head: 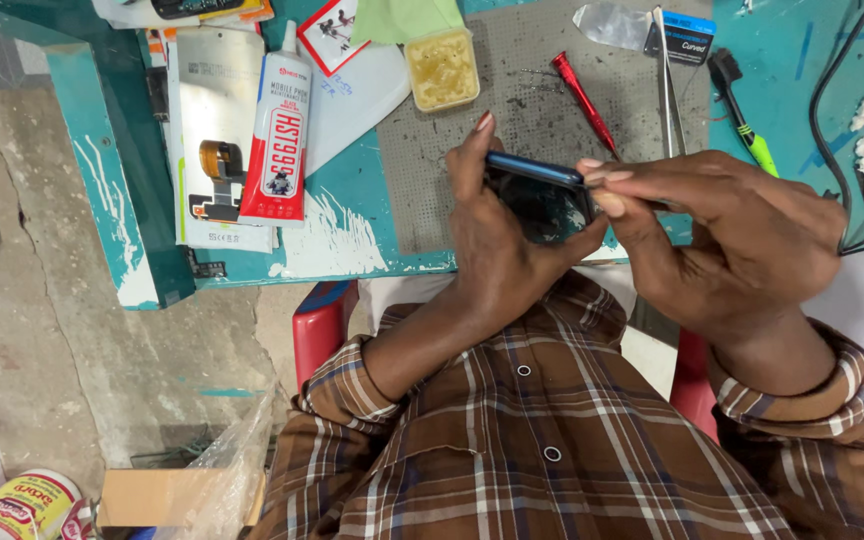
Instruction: The person pries open the back cover of a smartphone by hand, then uses a small red screwdriver to unscrew components from the exposed interior. They lift out the battery and internal parts, working on the disassembled phone at the workbench.
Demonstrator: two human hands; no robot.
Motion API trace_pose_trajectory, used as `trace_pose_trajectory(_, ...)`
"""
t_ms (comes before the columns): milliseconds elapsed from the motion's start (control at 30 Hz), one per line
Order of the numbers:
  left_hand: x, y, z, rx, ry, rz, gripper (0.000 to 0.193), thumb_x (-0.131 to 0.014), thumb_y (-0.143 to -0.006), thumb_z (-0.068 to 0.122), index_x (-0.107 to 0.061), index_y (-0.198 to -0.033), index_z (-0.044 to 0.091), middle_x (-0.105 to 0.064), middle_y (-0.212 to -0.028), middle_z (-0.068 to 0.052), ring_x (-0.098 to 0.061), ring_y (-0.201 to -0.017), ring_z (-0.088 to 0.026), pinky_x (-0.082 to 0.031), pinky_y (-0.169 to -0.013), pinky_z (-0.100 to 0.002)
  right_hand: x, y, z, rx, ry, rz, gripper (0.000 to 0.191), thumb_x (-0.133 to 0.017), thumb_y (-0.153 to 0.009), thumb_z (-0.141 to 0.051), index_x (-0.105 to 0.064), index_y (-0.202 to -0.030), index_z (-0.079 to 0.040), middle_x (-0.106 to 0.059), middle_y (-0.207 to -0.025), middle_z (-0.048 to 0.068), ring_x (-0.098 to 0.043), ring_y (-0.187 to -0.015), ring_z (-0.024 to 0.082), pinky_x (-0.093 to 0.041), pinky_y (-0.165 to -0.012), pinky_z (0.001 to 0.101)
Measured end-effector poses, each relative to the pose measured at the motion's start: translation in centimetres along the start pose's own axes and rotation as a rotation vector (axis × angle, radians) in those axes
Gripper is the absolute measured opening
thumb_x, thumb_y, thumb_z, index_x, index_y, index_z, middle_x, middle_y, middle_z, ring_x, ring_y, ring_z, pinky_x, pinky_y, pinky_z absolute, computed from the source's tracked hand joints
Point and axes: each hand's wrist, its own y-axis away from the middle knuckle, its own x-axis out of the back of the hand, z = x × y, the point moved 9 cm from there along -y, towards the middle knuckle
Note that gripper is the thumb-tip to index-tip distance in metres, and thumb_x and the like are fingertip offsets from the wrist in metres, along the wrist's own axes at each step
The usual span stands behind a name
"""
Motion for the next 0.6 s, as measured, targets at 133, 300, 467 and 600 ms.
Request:
trace_pose_trajectory(133, -0.2, 0.3, -0.2, 0.013, -0.006, -0.016, 0.12, -0.1, -0.077, 0.024, -0.013, -0.158, 0.007, -0.046, -0.121, -0.016, -0.055, -0.102, -0.027, -0.049, -0.08, -0.041, -0.4, 1.9, 1.6, -0.007, -0.072, 0.021, 0.014, -0.073, -0.094, 0.012, -0.063, -0.104, 0.013, -0.072, -0.094, 0.027, -0.077, -0.095, 0.034, -0.066, -0.079, 0.0377)
trace_pose_trajectory(300, -0.3, 0.7, -0.1, -0.035, -0.035, 0.007, 0.118, -0.099, -0.075, 0.024, -0.015, -0.155, 0.007, -0.045, -0.13, -0.02, -0.053, -0.108, -0.03, -0.051, -0.083, -0.043, -0.6, 2.1, 1.1, 0.012, -0.012, 0.031, 0.014, -0.074, -0.095, 0.01, -0.064, -0.103, 0.014, -0.073, -0.095, 0.027, -0.077, -0.093, 0.034, -0.065, -0.076, 0.0365)
trace_pose_trajectory(467, -1.6, 1.3, -1.1, 0.052, -0.043, -0.055, 0.114, -0.099, -0.077, 0.028, -0.016, -0.153, 0.008, -0.045, -0.13, -0.017, -0.054, -0.107, -0.03, -0.052, -0.077, -0.04, 0.3, 0.3, -0.4, 0.004, 0.12, -0.061, 0.012, -0.077, -0.092, 0.009, -0.068, -0.099, 0.013, -0.073, -0.091, 0.025, -0.077, -0.086, 0.031, -0.062, -0.067, 0.035)
trace_pose_trajectory(600, -2.0, 1.6, -0.7, 0.013, -0.039, -0.018, 0.112, -0.099, -0.078, 0.025, -0.017, -0.152, 0.011, -0.045, -0.131, -0.019, -0.053, -0.111, -0.032, -0.051, -0.08, -0.042, 1.0, -0.1, 1.0, -0.175, 0.085, -0.238, 0.01, -0.077, -0.101, 0.001, -0.071, -0.106, 0.007, -0.074, -0.095, 0.019, -0.077, -0.087, 0.024, -0.063, -0.073, 0.0295)
